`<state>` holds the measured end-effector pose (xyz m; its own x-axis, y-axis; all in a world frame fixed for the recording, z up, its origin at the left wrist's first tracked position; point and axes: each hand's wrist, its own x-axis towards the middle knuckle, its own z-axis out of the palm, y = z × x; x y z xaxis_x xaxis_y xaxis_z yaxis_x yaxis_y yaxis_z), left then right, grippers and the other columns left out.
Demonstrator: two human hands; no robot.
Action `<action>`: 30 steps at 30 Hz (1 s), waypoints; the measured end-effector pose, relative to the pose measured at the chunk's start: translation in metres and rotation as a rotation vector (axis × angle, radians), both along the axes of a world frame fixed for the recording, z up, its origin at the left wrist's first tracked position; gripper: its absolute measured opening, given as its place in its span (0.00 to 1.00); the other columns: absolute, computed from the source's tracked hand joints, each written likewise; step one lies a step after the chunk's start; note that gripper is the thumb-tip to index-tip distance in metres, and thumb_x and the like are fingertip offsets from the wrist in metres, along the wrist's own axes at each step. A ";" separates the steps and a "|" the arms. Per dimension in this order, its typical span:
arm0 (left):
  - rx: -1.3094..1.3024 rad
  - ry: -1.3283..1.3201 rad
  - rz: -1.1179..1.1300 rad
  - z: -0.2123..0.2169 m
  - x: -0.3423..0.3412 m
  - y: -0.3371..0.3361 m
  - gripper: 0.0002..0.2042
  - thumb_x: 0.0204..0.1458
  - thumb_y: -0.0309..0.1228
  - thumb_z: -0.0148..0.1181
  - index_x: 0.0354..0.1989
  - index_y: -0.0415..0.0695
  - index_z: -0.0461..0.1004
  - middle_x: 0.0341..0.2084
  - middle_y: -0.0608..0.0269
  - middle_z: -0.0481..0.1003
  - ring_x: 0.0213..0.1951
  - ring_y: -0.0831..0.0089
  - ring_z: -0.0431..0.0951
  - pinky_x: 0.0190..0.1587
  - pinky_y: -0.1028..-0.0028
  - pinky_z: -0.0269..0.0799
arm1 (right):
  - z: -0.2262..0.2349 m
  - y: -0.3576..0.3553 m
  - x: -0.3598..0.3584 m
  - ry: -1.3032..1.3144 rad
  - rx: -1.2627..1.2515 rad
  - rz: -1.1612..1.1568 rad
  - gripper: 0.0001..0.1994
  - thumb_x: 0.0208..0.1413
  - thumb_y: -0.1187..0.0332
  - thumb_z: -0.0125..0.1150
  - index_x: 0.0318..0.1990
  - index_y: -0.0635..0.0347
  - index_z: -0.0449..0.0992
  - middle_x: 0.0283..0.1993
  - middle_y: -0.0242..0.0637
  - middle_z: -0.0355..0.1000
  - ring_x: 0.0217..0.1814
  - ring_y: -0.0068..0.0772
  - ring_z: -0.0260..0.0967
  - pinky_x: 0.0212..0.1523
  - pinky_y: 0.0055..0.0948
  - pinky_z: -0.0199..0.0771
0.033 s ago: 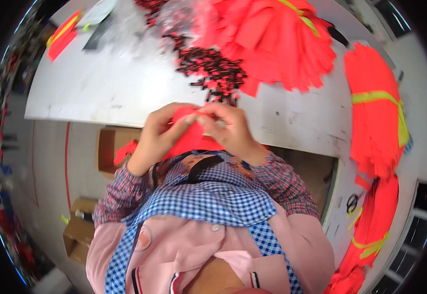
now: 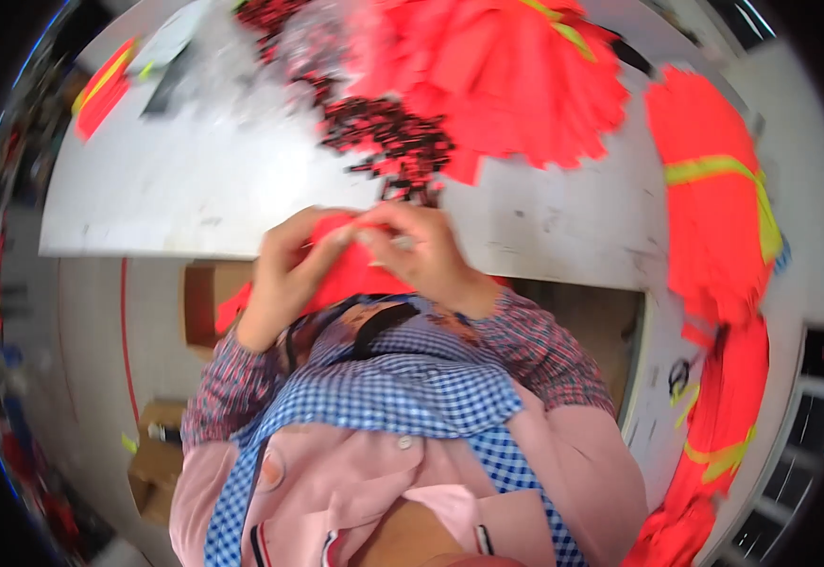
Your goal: Attaching black plastic clips to neon pink fabric strips at a workbench in a production facility.
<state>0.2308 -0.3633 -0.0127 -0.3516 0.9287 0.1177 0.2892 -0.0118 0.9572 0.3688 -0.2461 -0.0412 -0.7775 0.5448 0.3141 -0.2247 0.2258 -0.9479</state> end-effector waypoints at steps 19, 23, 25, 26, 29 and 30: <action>0.458 0.933 0.648 0.013 -0.064 -0.008 0.11 0.58 0.27 0.53 0.43 0.31 0.75 0.38 0.51 0.77 0.37 0.65 0.77 0.40 0.70 0.74 | 0.021 0.009 -0.153 0.023 0.043 0.151 0.18 0.46 0.56 0.55 0.27 0.65 0.77 0.24 0.45 0.74 0.29 0.40 0.74 0.30 0.35 0.73; 0.316 0.597 0.591 0.017 -0.033 0.005 0.09 0.57 0.23 0.54 0.43 0.32 0.74 0.38 0.56 0.77 0.38 0.72 0.76 0.43 0.74 0.73 | 0.048 0.016 -0.093 -0.153 -0.349 0.204 0.15 0.46 0.61 0.56 0.25 0.69 0.75 0.20 0.44 0.73 0.25 0.36 0.74 0.26 0.34 0.72; 0.129 0.278 0.475 0.021 -0.030 0.002 0.10 0.57 0.23 0.54 0.45 0.32 0.74 0.38 0.59 0.77 0.40 0.76 0.75 0.44 0.75 0.72 | 0.028 0.029 -0.088 -0.066 -0.185 0.152 0.13 0.47 0.63 0.57 0.26 0.68 0.74 0.22 0.45 0.73 0.26 0.36 0.74 0.28 0.36 0.73; 0.043 0.161 0.373 0.013 -0.039 -0.003 0.10 0.57 0.23 0.54 0.45 0.33 0.74 0.38 0.60 0.77 0.40 0.77 0.75 0.44 0.76 0.72 | 0.019 0.033 -0.086 -0.015 -0.060 0.083 0.13 0.47 0.63 0.57 0.27 0.68 0.74 0.24 0.46 0.74 0.27 0.37 0.74 0.29 0.36 0.73; 0.002 0.043 0.269 -0.002 -0.025 0.004 0.10 0.55 0.21 0.54 0.44 0.33 0.73 0.36 0.62 0.76 0.38 0.79 0.74 0.41 0.80 0.69 | 0.000 0.027 -0.063 0.147 0.225 -0.101 0.10 0.48 0.69 0.55 0.35 0.67 0.74 0.33 0.47 0.74 0.35 0.43 0.73 0.37 0.37 0.72; -0.036 0.016 0.244 -0.009 -0.027 0.005 0.09 0.55 0.21 0.54 0.43 0.33 0.73 0.36 0.63 0.76 0.37 0.79 0.74 0.40 0.80 0.69 | -0.006 0.017 -0.062 0.186 0.366 -0.186 0.10 0.48 0.70 0.55 0.37 0.67 0.73 0.36 0.47 0.73 0.39 0.44 0.73 0.41 0.37 0.72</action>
